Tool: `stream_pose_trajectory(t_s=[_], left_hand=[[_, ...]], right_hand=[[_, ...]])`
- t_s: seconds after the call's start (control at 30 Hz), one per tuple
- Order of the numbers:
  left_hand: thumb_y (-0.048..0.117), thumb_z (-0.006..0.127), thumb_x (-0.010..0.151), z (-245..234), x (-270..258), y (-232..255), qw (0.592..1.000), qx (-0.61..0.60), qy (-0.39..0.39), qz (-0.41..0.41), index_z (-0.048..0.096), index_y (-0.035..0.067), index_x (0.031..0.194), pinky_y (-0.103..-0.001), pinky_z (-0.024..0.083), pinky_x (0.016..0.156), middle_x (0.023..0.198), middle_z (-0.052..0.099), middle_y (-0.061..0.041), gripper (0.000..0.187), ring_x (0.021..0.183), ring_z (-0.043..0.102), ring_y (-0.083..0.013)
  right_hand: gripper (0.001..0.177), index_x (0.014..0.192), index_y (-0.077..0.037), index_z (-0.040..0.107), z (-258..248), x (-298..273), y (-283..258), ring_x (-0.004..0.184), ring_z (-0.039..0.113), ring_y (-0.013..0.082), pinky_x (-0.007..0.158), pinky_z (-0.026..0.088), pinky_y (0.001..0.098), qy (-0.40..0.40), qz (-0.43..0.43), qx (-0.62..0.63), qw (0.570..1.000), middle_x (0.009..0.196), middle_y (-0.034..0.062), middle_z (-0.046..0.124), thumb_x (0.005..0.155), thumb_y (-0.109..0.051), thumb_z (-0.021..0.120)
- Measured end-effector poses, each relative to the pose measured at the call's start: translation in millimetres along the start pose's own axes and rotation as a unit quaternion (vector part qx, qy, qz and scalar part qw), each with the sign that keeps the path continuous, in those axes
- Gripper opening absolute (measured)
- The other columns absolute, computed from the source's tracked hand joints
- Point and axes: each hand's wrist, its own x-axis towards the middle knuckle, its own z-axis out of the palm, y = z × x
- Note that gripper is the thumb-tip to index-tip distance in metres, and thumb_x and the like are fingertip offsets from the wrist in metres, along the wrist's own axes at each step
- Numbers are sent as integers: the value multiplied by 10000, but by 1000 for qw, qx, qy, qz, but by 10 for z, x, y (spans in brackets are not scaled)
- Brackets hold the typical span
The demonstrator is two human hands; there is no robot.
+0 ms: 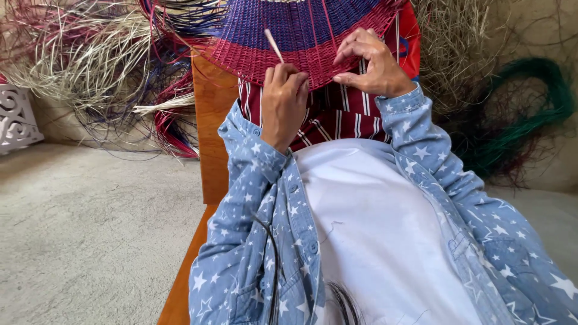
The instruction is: Weaving colored fibers into a circular mat pattern using a thin wooden tool
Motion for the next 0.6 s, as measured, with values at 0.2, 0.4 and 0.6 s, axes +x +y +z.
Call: stream_pose_trajectory(t_s=[0.2, 0.4, 0.6], left_hand=[[285, 821, 874, 346, 67, -168, 993, 103, -50, -33, 791, 117, 966, -436, 438, 719, 959, 613, -36, 193, 887, 532, -272], [233, 776, 884, 446, 66, -202, 991, 119, -57, -12, 747, 142, 898, -447, 411, 728, 950, 574, -29, 97, 876, 517, -283], [226, 715, 930, 231, 9, -155, 977, 198, -78, -6, 649, 119, 946, -446, 407, 758, 1040, 575, -77, 127, 945, 507, -298]], right_hand=[[189, 967, -71, 737, 97, -76, 311, 1070, 552, 227, 1079, 383, 466, -10, -32, 26, 999, 1121, 75, 609, 902, -166, 887], [147, 928, -48, 703, 77, -58, 290, 1068, 538, 242, 991, 446, 411, -19, -28, 71, 997, 1098, 86, 617, 945, -100, 839], [166, 910, -97, 701, 23, -93, 367, 1081, 531, 223, 983, 436, 422, -30, -9, 62, 998, 1138, 56, 622, 932, -152, 856]])
